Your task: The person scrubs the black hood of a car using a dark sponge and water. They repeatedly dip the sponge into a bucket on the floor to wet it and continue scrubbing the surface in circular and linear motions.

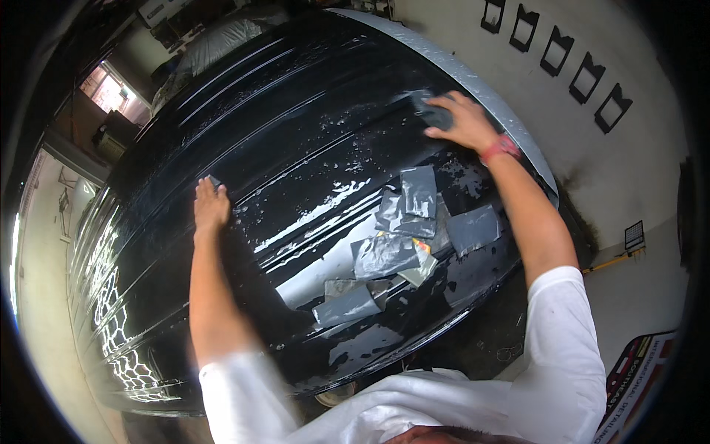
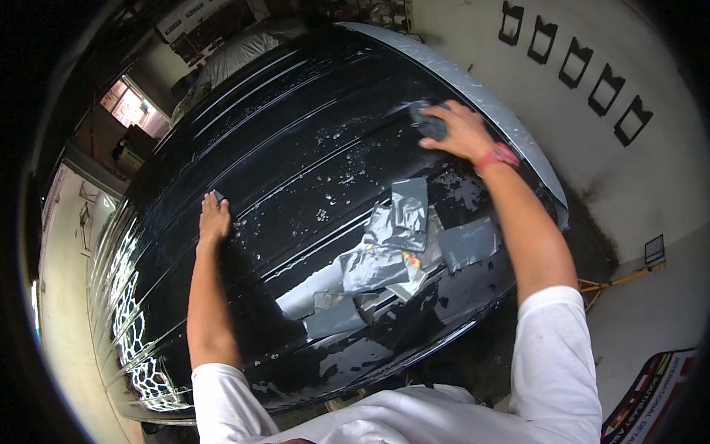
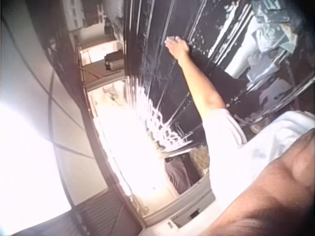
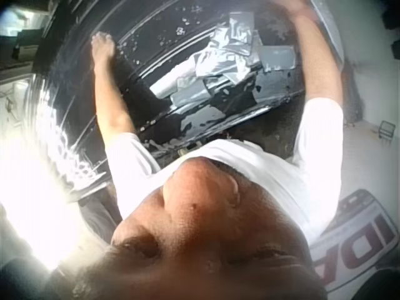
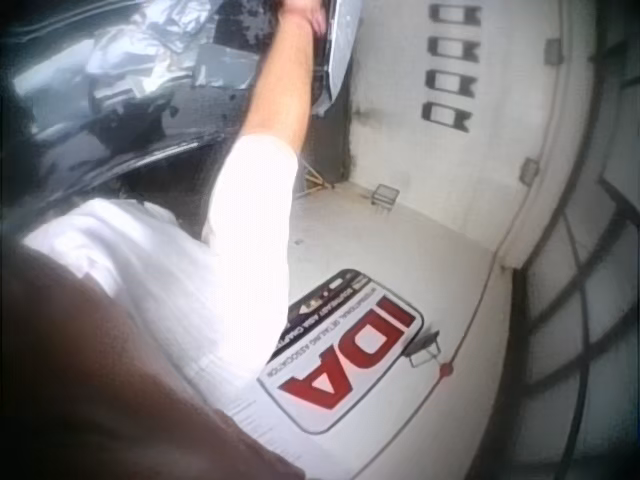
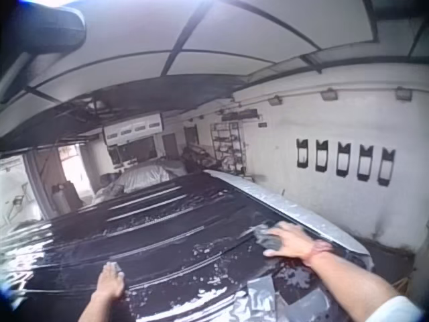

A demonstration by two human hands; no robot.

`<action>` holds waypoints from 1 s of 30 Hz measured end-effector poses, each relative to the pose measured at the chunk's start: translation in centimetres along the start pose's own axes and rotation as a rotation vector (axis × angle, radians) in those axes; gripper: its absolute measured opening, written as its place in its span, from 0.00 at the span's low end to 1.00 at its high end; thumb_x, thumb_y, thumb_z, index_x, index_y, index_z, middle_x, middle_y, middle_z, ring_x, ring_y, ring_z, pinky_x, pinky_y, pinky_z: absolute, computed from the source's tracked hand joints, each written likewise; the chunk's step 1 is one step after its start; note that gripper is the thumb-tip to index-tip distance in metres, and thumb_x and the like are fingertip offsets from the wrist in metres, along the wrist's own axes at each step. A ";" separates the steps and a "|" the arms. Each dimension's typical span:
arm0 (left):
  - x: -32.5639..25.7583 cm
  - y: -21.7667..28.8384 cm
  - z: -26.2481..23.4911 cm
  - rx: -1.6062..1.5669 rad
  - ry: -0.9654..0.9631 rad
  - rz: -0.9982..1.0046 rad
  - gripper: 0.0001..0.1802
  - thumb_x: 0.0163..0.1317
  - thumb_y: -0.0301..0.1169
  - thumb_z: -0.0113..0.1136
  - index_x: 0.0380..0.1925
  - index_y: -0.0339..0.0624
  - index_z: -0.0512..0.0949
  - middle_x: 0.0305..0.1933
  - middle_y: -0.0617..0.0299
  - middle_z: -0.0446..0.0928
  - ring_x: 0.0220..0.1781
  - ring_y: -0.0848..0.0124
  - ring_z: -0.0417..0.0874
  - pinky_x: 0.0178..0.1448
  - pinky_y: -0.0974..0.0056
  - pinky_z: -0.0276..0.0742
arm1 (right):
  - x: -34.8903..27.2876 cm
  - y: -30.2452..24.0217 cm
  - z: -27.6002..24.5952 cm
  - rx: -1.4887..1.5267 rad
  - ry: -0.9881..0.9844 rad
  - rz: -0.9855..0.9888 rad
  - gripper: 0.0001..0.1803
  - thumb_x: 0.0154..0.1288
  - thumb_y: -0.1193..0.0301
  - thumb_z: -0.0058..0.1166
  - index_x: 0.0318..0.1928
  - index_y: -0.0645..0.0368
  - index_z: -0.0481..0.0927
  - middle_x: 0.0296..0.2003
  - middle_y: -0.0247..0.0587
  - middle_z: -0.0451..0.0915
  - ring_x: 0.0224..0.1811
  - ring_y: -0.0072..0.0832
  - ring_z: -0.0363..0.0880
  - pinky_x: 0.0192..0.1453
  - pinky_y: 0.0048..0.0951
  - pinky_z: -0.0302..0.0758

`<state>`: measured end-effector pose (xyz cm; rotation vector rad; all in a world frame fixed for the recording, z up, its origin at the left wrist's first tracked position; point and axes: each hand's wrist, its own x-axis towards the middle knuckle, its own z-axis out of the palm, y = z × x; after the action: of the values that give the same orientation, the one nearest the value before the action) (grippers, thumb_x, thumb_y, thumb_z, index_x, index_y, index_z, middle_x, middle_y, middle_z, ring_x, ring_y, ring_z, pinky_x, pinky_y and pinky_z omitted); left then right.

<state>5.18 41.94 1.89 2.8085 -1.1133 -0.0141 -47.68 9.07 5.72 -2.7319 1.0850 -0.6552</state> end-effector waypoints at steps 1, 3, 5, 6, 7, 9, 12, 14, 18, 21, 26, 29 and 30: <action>0.8 -0.7 -0.1 0.040 0.026 -0.008 0.39 0.85 0.52 0.36 0.85 0.38 0.53 0.90 0.42 0.48 0.92 0.48 0.46 0.92 0.48 0.44 | -1.5 2.3 -0.3 -0.080 0.034 0.007 0.35 0.61 0.46 0.74 0.67 0.39 0.83 0.67 0.48 0.76 0.72 0.52 0.74 0.74 0.55 0.72; 2.1 2.4 2.0 0.043 0.064 0.127 0.39 0.85 0.52 0.36 0.86 0.41 0.54 0.90 0.45 0.49 0.92 0.49 0.47 0.91 0.48 0.44 | -4.1 6.4 -0.8 -0.111 0.088 0.017 0.32 0.63 0.44 0.72 0.65 0.38 0.85 0.74 0.49 0.70 0.79 0.53 0.65 0.79 0.55 0.68; 3.1 11.4 3.4 -0.005 0.065 0.379 0.39 0.84 0.53 0.37 0.86 0.42 0.54 0.91 0.48 0.50 0.92 0.50 0.48 0.91 0.48 0.44 | -5.5 7.5 -0.5 -0.065 0.111 0.006 0.30 0.65 0.46 0.70 0.65 0.39 0.85 0.73 0.49 0.70 0.77 0.54 0.66 0.80 0.55 0.67; 3.5 16.6 3.3 -0.007 0.051 0.488 0.39 0.84 0.53 0.38 0.86 0.43 0.54 0.91 0.49 0.51 0.92 0.51 0.48 0.92 0.49 0.44 | -5.4 7.4 -0.1 -0.024 0.133 -0.015 0.30 0.66 0.47 0.70 0.65 0.40 0.85 0.73 0.49 0.70 0.77 0.55 0.66 0.81 0.56 0.67; 4.0 21.9 3.9 -0.022 0.055 0.528 0.40 0.84 0.54 0.38 0.86 0.43 0.54 0.91 0.50 0.50 0.92 0.50 0.48 0.92 0.49 0.44 | -5.1 7.0 -0.1 0.001 0.137 -0.027 0.28 0.68 0.48 0.69 0.64 0.42 0.85 0.73 0.49 0.70 0.76 0.55 0.67 0.82 0.55 0.66; 5.6 32.9 5.0 -0.038 0.051 0.588 0.40 0.85 0.53 0.36 0.85 0.38 0.54 0.90 0.47 0.51 0.92 0.50 0.48 0.92 0.50 0.44 | -4.7 6.3 -0.2 0.004 0.129 -0.015 0.27 0.68 0.48 0.69 0.64 0.41 0.85 0.73 0.50 0.70 0.76 0.56 0.67 0.81 0.55 0.67; 7.7 43.8 5.7 -0.061 0.031 0.647 0.39 0.85 0.54 0.33 0.86 0.42 0.54 0.91 0.52 0.50 0.92 0.51 0.47 0.92 0.51 0.44 | -3.4 4.7 0.3 0.023 0.130 -0.044 0.27 0.67 0.49 0.70 0.64 0.41 0.85 0.72 0.51 0.69 0.76 0.56 0.67 0.81 0.55 0.68; 8.5 45.1 5.9 -0.056 -0.022 0.802 0.38 0.86 0.54 0.31 0.86 0.45 0.54 0.91 0.55 0.49 0.92 0.53 0.47 0.92 0.51 0.44 | -3.7 5.4 -0.2 0.033 0.122 -0.031 0.28 0.67 0.49 0.70 0.64 0.41 0.84 0.73 0.52 0.69 0.76 0.56 0.67 0.81 0.55 0.68; 8.2 35.6 5.3 -0.105 -0.019 0.948 0.36 0.85 0.53 0.38 0.86 0.49 0.57 0.91 0.57 0.52 0.92 0.57 0.50 0.92 0.52 0.45 | -4.3 8.5 -1.8 0.009 -0.002 -0.069 0.30 0.67 0.47 0.70 0.67 0.39 0.82 0.73 0.50 0.68 0.75 0.55 0.67 0.80 0.54 0.68; 5.9 23.1 1.3 -0.033 -0.052 0.702 0.36 0.85 0.49 0.41 0.86 0.48 0.55 0.91 0.54 0.52 0.92 0.56 0.47 0.92 0.52 0.43 | -3.7 8.9 -1.8 0.018 0.051 -0.166 0.28 0.69 0.47 0.68 0.66 0.41 0.83 0.72 0.49 0.69 0.73 0.54 0.69 0.80 0.53 0.68; 6.8 31.3 2.5 -0.069 -0.069 0.888 0.38 0.86 0.52 0.38 0.86 0.44 0.53 0.91 0.51 0.50 0.92 0.55 0.46 0.93 0.52 0.42 | -3.8 9.2 -1.3 0.074 0.132 -0.317 0.23 0.66 0.54 0.73 0.58 0.46 0.86 0.64 0.46 0.76 0.67 0.50 0.75 0.75 0.51 0.73; 11.0 45.3 7.0 -0.023 0.063 0.944 0.39 0.86 0.54 0.33 0.86 0.41 0.51 0.91 0.51 0.48 0.92 0.54 0.45 0.93 0.51 0.41 | -3.5 8.7 -1.5 0.078 0.138 -0.335 0.20 0.66 0.55 0.73 0.55 0.46 0.87 0.61 0.45 0.77 0.64 0.47 0.77 0.71 0.50 0.75; 11.5 50.4 7.6 0.021 0.043 0.890 0.40 0.86 0.55 0.31 0.86 0.40 0.50 0.92 0.51 0.47 0.93 0.54 0.45 0.93 0.50 0.40 | -3.5 8.8 -1.5 0.065 0.135 -0.318 0.20 0.66 0.55 0.72 0.55 0.46 0.87 0.61 0.45 0.77 0.64 0.47 0.77 0.71 0.49 0.75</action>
<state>-21.21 -3.11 0.51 2.0636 -2.2175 0.1355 -56.10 5.02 3.42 -2.8630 0.6395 -0.9108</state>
